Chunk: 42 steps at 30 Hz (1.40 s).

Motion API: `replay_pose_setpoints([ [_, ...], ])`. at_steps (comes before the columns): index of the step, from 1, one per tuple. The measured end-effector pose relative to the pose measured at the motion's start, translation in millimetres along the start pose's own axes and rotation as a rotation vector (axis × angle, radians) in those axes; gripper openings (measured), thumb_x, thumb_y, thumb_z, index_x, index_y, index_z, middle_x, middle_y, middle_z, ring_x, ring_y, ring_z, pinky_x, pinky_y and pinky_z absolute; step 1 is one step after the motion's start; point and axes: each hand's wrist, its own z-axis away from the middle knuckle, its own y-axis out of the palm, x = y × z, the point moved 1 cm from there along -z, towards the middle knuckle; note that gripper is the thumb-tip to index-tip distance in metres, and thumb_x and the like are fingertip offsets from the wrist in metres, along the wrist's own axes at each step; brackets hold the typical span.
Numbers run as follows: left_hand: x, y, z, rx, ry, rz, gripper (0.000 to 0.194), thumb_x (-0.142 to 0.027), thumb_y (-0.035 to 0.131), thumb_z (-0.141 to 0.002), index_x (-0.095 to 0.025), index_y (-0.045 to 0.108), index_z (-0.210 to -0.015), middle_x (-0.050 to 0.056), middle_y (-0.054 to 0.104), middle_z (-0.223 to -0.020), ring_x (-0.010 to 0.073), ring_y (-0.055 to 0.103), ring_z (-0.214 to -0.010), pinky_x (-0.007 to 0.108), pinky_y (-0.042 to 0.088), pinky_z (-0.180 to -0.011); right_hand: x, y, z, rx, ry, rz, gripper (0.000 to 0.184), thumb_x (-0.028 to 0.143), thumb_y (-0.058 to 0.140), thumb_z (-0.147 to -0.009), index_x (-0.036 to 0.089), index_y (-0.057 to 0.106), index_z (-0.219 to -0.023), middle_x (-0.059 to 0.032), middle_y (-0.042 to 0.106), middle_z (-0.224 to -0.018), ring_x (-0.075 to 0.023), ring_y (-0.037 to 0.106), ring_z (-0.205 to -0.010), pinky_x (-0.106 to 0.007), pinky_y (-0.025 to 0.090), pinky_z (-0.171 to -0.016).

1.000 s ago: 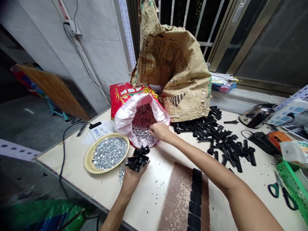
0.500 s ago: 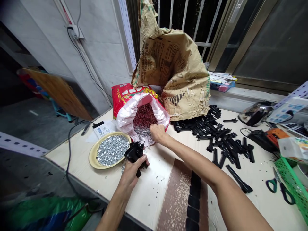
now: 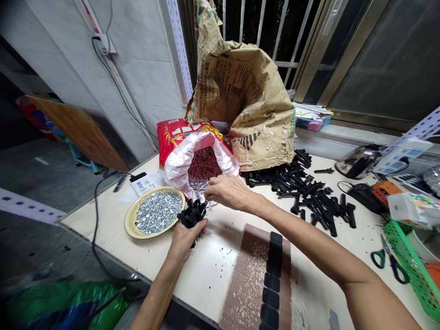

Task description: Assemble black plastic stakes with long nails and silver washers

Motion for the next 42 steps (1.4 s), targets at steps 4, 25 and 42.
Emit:
replay_pose_setpoints([
  [4, -1, -3.7, 2, -0.018, -0.005, 0.01, 0.025, -0.031, 0.075, -0.058, -0.014, 0.059, -0.064, -0.001, 0.057, -0.052, 0.0099, 0.05, -0.051, 0.021, 0.037, -0.051, -13, 11, -9, 0.036, -0.035, -0.179, 0.031, 0.041, 0.049, -0.092, 0.022, 0.059, -0.114, -0.0039, 0.06, -0.103, -0.0131, 0.056, -0.088, -0.022, 0.037, -0.07],
  [25, 2, -1.1, -8, -0.154, 0.023, -0.159, 0.021, -0.028, 0.072, -0.055, -0.015, 0.06, -0.066, -0.003, 0.055, -0.055, 0.0112, 0.047, -0.051, 0.024, 0.038, -0.051, 0, 3, -19, -0.026, 0.013, -0.353, 0.017, 0.019, 0.055, -0.087, 0.016, 0.066, -0.1, -0.0044, 0.064, -0.091, -0.0119, 0.058, -0.079, -0.022, 0.041, -0.069],
  [42, -2, 3.3, -4, -0.092, 0.009, -0.149, 0.02, -0.026, 0.071, -0.053, -0.018, 0.055, -0.061, -0.004, 0.05, -0.052, 0.0113, 0.044, -0.047, 0.024, 0.033, -0.047, 10, -21, -18, -0.043, 0.145, -0.739, 0.015, 0.019, 0.057, -0.085, 0.014, 0.055, -0.098, 0.0018, 0.06, -0.074, -0.0069, 0.06, -0.06, -0.018, 0.047, -0.055],
])
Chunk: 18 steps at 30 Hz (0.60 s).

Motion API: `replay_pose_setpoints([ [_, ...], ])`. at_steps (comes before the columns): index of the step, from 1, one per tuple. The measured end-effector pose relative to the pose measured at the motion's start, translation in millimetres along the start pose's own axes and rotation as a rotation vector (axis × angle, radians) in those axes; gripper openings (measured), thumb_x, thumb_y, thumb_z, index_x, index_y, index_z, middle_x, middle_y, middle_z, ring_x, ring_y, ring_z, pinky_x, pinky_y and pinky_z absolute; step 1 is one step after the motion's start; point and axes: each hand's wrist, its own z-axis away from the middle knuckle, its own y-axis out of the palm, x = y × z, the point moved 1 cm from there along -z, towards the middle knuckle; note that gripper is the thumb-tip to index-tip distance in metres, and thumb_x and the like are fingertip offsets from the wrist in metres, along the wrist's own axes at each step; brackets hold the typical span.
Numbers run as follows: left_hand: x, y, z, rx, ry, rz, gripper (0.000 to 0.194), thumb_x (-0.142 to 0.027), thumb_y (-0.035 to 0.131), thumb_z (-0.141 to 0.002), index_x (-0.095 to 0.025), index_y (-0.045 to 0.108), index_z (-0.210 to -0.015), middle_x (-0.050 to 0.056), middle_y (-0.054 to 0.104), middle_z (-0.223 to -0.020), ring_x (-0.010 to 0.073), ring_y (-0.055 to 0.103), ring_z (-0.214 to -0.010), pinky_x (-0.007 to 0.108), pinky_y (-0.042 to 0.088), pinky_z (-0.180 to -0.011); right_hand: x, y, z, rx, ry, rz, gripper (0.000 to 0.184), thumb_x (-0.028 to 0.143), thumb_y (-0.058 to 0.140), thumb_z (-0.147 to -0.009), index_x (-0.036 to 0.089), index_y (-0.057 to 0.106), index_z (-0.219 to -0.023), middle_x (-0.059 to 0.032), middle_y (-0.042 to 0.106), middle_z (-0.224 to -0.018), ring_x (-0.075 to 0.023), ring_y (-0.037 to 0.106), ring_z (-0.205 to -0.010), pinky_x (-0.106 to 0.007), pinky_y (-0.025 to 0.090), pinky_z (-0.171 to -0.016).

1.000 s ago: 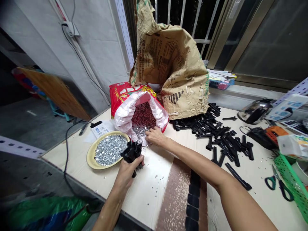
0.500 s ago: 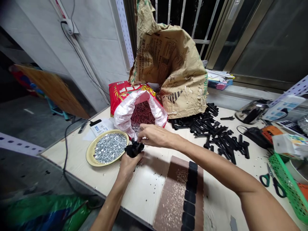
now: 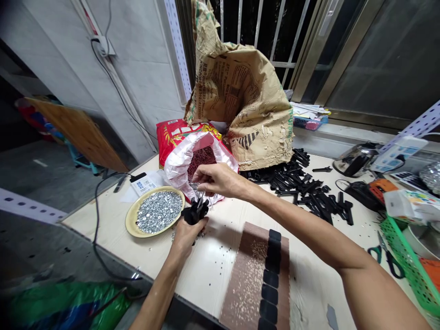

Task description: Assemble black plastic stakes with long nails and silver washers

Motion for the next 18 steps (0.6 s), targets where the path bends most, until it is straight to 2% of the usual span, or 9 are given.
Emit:
replay_pose_setpoints([
  [4, 0, 3.4, 2, 0.034, -0.017, 0.007, 0.021, -0.024, 0.072, -0.053, -0.017, 0.056, -0.065, -0.005, 0.052, -0.053, 0.0108, 0.044, -0.047, 0.023, 0.035, -0.047, 1, 12, -2, 0.091, 0.046, 0.06, 0.02, 0.018, 0.059, -0.084, 0.012, 0.056, -0.103, 0.0011, 0.063, -0.073, -0.0073, 0.061, -0.06, -0.018, 0.046, -0.055],
  [6, 0, 2.3, 4, 0.018, -0.035, 0.017, 0.022, -0.025, 0.073, -0.053, -0.017, 0.059, -0.068, -0.003, 0.055, -0.055, 0.0115, 0.047, -0.047, 0.024, 0.035, -0.047, -1, 13, -5, 0.096, 0.013, 0.111, 0.034, 0.022, 0.064, -0.081, 0.014, 0.054, -0.113, -0.0023, 0.066, -0.088, -0.0077, 0.061, -0.066, -0.019, 0.047, -0.06],
  [8, -3, -1.5, 8, 0.005, -0.045, 0.042, 0.023, -0.028, 0.074, -0.054, -0.015, 0.061, -0.068, -0.002, 0.057, -0.055, 0.0118, 0.048, -0.049, 0.024, 0.036, -0.048, -10, 10, -7, 0.019, -0.056, 0.173, 0.044, 0.027, 0.066, -0.081, 0.017, 0.051, -0.121, -0.0062, 0.063, -0.107, -0.0094, 0.061, -0.077, -0.021, 0.047, -0.065],
  [9, -5, -4.3, 10, 0.003, -0.047, 0.062, 0.024, -0.03, 0.075, -0.054, -0.015, 0.061, -0.067, -0.002, 0.057, -0.054, 0.0116, 0.049, -0.049, 0.023, 0.037, -0.049, -18, 9, -8, -0.033, -0.08, 0.232, 0.042, 0.028, 0.064, -0.082, 0.018, 0.052, -0.121, -0.0072, 0.061, -0.112, -0.0106, 0.06, -0.082, -0.021, 0.046, -0.067],
  [11, -9, -10.6, 14, 0.006, -0.043, 0.11, 0.026, -0.033, 0.076, -0.055, -0.015, 0.061, -0.066, -0.001, 0.058, -0.053, 0.0113, 0.05, -0.051, 0.023, 0.038, -0.052, -43, 13, -7, -0.067, -0.064, 0.421, 0.026, 0.024, 0.06, -0.085, 0.017, 0.06, -0.111, -0.0065, 0.061, -0.107, -0.0124, 0.058, -0.086, -0.022, 0.043, -0.068],
  [13, -12, -16.0, 15, 0.009, -0.035, 0.149, 0.027, -0.034, 0.076, -0.056, -0.014, 0.062, -0.066, -0.001, 0.059, -0.054, 0.0112, 0.051, -0.052, 0.022, 0.038, -0.053, -72, 27, -3, 0.02, -0.017, 0.645, 0.014, 0.016, 0.058, -0.085, 0.017, 0.066, -0.097, -0.0048, 0.062, -0.097, -0.0129, 0.057, -0.081, -0.022, 0.04, -0.063],
  [14, -13, -17.6, 15, 0.011, -0.031, 0.159, 0.027, -0.035, 0.076, -0.057, -0.014, 0.061, -0.065, -0.001, 0.058, -0.053, 0.0111, 0.051, -0.053, 0.022, 0.038, -0.053, -86, 37, 1, 0.073, -0.016, 0.725, 0.013, 0.014, 0.057, -0.085, 0.017, 0.067, -0.093, -0.0046, 0.062, -0.094, -0.0131, 0.056, -0.079, -0.022, 0.038, -0.062],
  [18, -11, -15.5, 11, 0.032, -0.056, 0.149, 0.026, -0.034, 0.076, -0.057, -0.014, 0.059, -0.062, -0.002, 0.056, -0.049, 0.0099, 0.049, -0.049, 0.021, 0.037, -0.052, -123, 69, 11, 0.147, -0.087, 0.785, 0.016, 0.013, 0.053, -0.088, 0.019, 0.068, -0.09, -0.0044, 0.063, -0.09, -0.0142, 0.055, -0.079, -0.024, 0.037, -0.064],
])
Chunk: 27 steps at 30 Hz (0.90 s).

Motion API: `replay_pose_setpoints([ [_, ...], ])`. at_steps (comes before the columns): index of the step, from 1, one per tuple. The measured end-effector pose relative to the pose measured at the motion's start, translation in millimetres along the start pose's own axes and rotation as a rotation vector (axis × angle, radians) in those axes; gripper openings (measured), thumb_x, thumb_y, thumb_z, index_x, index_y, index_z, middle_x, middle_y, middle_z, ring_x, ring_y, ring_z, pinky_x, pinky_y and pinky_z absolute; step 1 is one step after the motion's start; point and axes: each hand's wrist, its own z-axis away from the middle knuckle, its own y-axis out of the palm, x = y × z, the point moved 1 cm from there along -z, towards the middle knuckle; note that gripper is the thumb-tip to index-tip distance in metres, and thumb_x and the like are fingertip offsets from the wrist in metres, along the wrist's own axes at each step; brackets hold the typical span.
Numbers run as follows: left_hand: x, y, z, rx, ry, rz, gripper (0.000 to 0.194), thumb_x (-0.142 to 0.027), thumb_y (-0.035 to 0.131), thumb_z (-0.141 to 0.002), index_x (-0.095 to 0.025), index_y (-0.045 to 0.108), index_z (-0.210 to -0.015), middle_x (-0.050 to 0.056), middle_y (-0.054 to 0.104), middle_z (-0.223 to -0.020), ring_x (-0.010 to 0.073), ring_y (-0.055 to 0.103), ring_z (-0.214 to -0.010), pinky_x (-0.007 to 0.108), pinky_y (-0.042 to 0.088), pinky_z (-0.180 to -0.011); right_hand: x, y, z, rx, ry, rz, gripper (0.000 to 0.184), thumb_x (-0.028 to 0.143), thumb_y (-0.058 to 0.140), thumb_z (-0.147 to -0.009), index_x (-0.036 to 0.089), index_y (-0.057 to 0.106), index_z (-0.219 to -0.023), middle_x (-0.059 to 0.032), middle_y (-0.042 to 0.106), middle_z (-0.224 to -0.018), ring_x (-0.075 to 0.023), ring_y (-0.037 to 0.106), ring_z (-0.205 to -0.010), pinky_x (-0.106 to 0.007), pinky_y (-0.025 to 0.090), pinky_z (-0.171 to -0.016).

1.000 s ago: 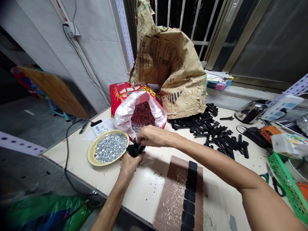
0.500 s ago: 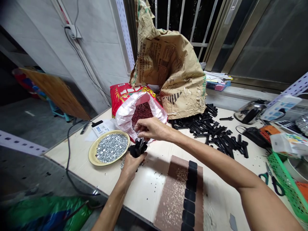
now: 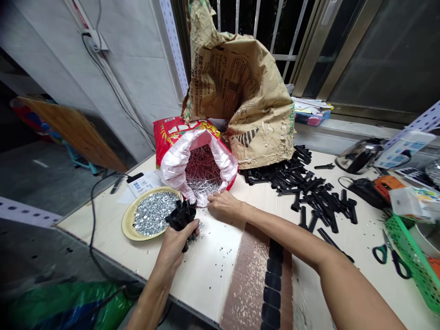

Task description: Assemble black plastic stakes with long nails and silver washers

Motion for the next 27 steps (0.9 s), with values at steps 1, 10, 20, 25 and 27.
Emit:
replay_pose_setpoints([
  [1, 1, 1.9, -1, 0.01, -0.012, -0.003, 0.027, -0.034, 0.076, -0.057, -0.014, 0.059, -0.063, -0.002, 0.057, -0.049, 0.0099, 0.049, -0.049, 0.021, 0.037, -0.051, 0, 4, 0, -0.001, -0.012, -0.008, 0.017, 0.014, 0.052, -0.089, 0.02, 0.067, -0.092, -0.0041, 0.064, -0.091, -0.0138, 0.055, -0.081, -0.023, 0.038, -0.065],
  [10, 10, 17.6, -12, -0.088, 0.126, -0.339, 0.016, -0.025, 0.073, -0.055, -0.017, 0.063, -0.063, 0.002, 0.061, -0.056, 0.0177, 0.055, -0.055, 0.026, 0.038, -0.053, 9, -87, -3, -0.332, 0.115, -0.519, 0.03, 0.025, 0.035, -0.097, 0.02, 0.048, -0.124, -0.0019, 0.064, -0.094, -0.0105, 0.06, -0.08, -0.022, 0.044, -0.073],
  [20, 13, 25.1, -4, -0.1, 0.478, -0.797, 0.027, -0.018, 0.056, -0.072, -0.017, 0.064, -0.098, 0.011, 0.068, -0.088, 0.0274, 0.063, -0.086, 0.033, 0.045, -0.069, 47, -136, -2, 0.227, -0.114, -0.25, 0.025, 0.005, 0.056, -0.074, 0.015, 0.069, -0.093, -0.0025, 0.065, -0.08, -0.0097, 0.053, -0.068, -0.019, 0.035, -0.06],
  [25, 13, 26.9, -5, -0.077, 0.509, -0.709, 0.029, -0.019, 0.057, -0.071, -0.016, 0.064, -0.099, 0.009, 0.069, -0.09, 0.0256, 0.063, -0.083, 0.035, 0.047, -0.071, 54, -136, -4, 0.218, -0.084, -0.226, 0.027, 0.011, 0.06, -0.076, 0.016, 0.063, -0.101, -0.0003, 0.063, -0.077, -0.0092, 0.051, -0.063, -0.02, 0.032, -0.054],
  [27, 13, 29.2, -6, -0.099, 0.479, -0.628, 0.028, -0.019, 0.06, -0.067, -0.016, 0.065, -0.095, 0.008, 0.069, -0.086, 0.0255, 0.064, -0.08, 0.035, 0.047, -0.069, 61, -134, -5, 0.201, -0.114, -0.231, 0.027, 0.009, 0.058, -0.077, 0.016, 0.061, -0.104, -0.0014, 0.064, -0.081, -0.0099, 0.053, -0.067, -0.02, 0.034, -0.057],
])
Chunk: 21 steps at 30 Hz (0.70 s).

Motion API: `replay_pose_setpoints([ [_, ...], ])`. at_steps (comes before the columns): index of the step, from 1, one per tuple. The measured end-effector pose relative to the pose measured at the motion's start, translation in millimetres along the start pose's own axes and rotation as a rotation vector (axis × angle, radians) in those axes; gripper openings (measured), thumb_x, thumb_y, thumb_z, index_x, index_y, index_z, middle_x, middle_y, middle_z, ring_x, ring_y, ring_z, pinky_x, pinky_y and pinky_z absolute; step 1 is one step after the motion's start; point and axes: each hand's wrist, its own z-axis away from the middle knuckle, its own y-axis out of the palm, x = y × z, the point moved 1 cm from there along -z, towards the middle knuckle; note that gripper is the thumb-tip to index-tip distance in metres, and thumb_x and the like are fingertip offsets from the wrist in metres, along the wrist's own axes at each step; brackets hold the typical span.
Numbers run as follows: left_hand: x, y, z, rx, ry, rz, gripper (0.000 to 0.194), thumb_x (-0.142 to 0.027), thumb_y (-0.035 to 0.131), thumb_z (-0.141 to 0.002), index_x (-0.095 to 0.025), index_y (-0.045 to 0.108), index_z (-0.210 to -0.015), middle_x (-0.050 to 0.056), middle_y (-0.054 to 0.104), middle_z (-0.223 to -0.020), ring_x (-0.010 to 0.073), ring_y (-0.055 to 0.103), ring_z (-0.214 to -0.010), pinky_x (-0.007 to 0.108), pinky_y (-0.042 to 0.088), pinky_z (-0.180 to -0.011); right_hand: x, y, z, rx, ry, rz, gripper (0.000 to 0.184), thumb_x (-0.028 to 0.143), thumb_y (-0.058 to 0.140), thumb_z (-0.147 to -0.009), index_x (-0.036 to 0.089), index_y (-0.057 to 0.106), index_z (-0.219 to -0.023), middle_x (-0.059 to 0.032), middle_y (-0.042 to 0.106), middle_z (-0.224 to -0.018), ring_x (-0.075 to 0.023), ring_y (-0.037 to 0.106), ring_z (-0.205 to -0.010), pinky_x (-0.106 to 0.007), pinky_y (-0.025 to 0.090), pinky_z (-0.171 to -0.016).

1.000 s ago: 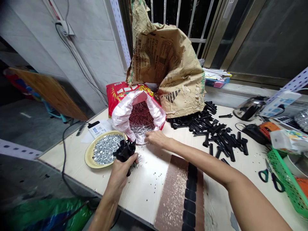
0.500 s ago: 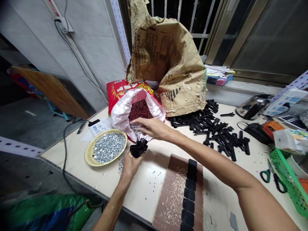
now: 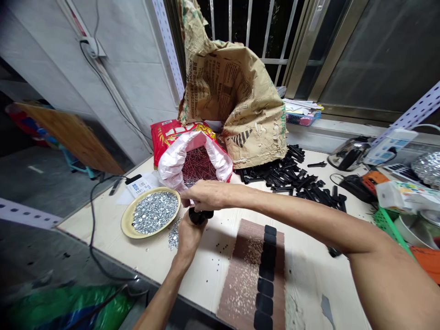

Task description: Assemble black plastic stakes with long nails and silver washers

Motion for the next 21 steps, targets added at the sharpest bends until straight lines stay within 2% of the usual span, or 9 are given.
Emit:
replay_pose_setpoints([
  [4, -6, 2.7, -5, -0.025, -0.084, 0.271, 0.021, -0.025, 0.067, -0.062, -0.015, 0.067, -0.08, 0.006, 0.07, -0.079, 0.0236, 0.064, -0.074, 0.032, 0.048, -0.066, 8, -6, 4, -0.133, -0.028, 0.054, 0.036, 0.024, 0.061, -0.082, 0.018, 0.054, -0.118, -0.0058, 0.064, -0.097, -0.016, 0.057, -0.082, -0.026, 0.041, -0.067],
  [7, -11, -1.3, -9, -0.009, -0.216, 0.444, 0.024, -0.031, 0.073, -0.057, -0.014, 0.067, -0.073, 0.005, 0.069, -0.07, 0.0205, 0.062, -0.066, 0.031, 0.048, -0.063, -1, -17, 25, -0.453, -0.038, -0.018, 0.052, 0.041, 0.06, -0.084, 0.02, 0.046, -0.129, -0.0094, 0.058, -0.116, -0.0199, 0.054, -0.1, -0.035, 0.043, -0.084],
  [10, -19, -8.1, -10, 0.088, -0.305, 0.639, 0.027, -0.034, 0.074, -0.061, -0.012, 0.068, -0.075, 0.003, 0.065, -0.063, 0.016, 0.06, -0.059, 0.028, 0.047, -0.059, -20, -7, 50, -0.682, 0.126, -0.233, 0.047, 0.045, 0.058, -0.084, 0.018, 0.052, -0.122, -0.0102, 0.057, -0.116, -0.0203, 0.053, -0.105, -0.039, 0.042, -0.091],
  [12, -26, -10.3, -9, 0.236, -0.268, 0.79, 0.033, -0.033, 0.074, -0.064, -0.012, 0.068, -0.088, 0.003, 0.066, -0.068, 0.0152, 0.061, -0.06, 0.028, 0.048, -0.061, -27, 17, 59, -0.599, 0.203, -0.44, 0.052, 0.05, 0.064, -0.077, 0.016, 0.056, -0.116, -0.0095, 0.06, -0.111, -0.0212, 0.055, -0.102, -0.038, 0.044, -0.088],
  [14, -34, -8.7, -10, 0.423, -0.237, 0.871, 0.038, -0.033, 0.073, -0.065, -0.012, 0.066, -0.097, 0.005, 0.068, -0.076, 0.0163, 0.062, -0.065, 0.03, 0.05, -0.065, -26, 47, 58, -0.479, 0.172, -0.7, 0.054, 0.054, 0.06, -0.078, 0.014, 0.058, -0.113, -0.0079, 0.063, -0.101, -0.0204, 0.058, -0.094, -0.036, 0.047, -0.083],
  [16, -40, -3.6, -14, 0.523, -0.23, 0.806, 0.035, -0.032, 0.072, -0.066, -0.011, 0.066, -0.093, 0.007, 0.069, -0.081, 0.018, 0.063, -0.069, 0.031, 0.05, -0.067, -20, 73, 50, -0.585, 0.184, -0.89, 0.054, 0.057, 0.05, -0.084, 0.012, 0.057, -0.114, -0.0078, 0.063, -0.1, -0.0204, 0.058, -0.094, -0.035, 0.047, -0.085],
  [17, -42, -0.3, -18, 0.506, -0.217, 0.704, 0.03, -0.032, 0.071, -0.065, -0.011, 0.067, -0.087, 0.007, 0.068, -0.078, 0.0188, 0.063, -0.07, 0.031, 0.05, -0.067, -19, 82, 45, -0.703, 0.222, -0.939, 0.054, 0.056, 0.047, -0.086, 0.012, 0.056, -0.114, -0.0079, 0.062, -0.101, -0.0208, 0.058, -0.096, -0.035, 0.046, -0.088],
  [19, -46, 6.5, -28, 0.364, -0.152, 0.439, 0.022, -0.029, 0.07, -0.063, -0.013, 0.066, -0.078, 0.005, 0.067, -0.072, 0.0206, 0.062, -0.072, 0.031, 0.048, -0.067, -19, 95, 35, -0.977, 0.341, -0.975, 0.051, 0.054, 0.043, -0.088, 0.014, 0.054, -0.118, -0.0079, 0.061, -0.107, -0.0217, 0.055, -0.105, -0.037, 0.041, -0.096],
  [21, -52, 13.9, -37, 0.216, -0.055, 0.264, 0.025, -0.027, 0.07, -0.062, -0.014, 0.066, -0.083, 0.006, 0.067, -0.077, 0.023, 0.063, -0.079, 0.032, 0.047, -0.07, -24, 102, 28, -1.199, 0.447, -1.01, 0.05, 0.054, 0.04, -0.09, 0.015, 0.051, -0.121, -0.0082, 0.059, -0.113, -0.0219, 0.051, -0.112, -0.037, 0.036, -0.102],
])
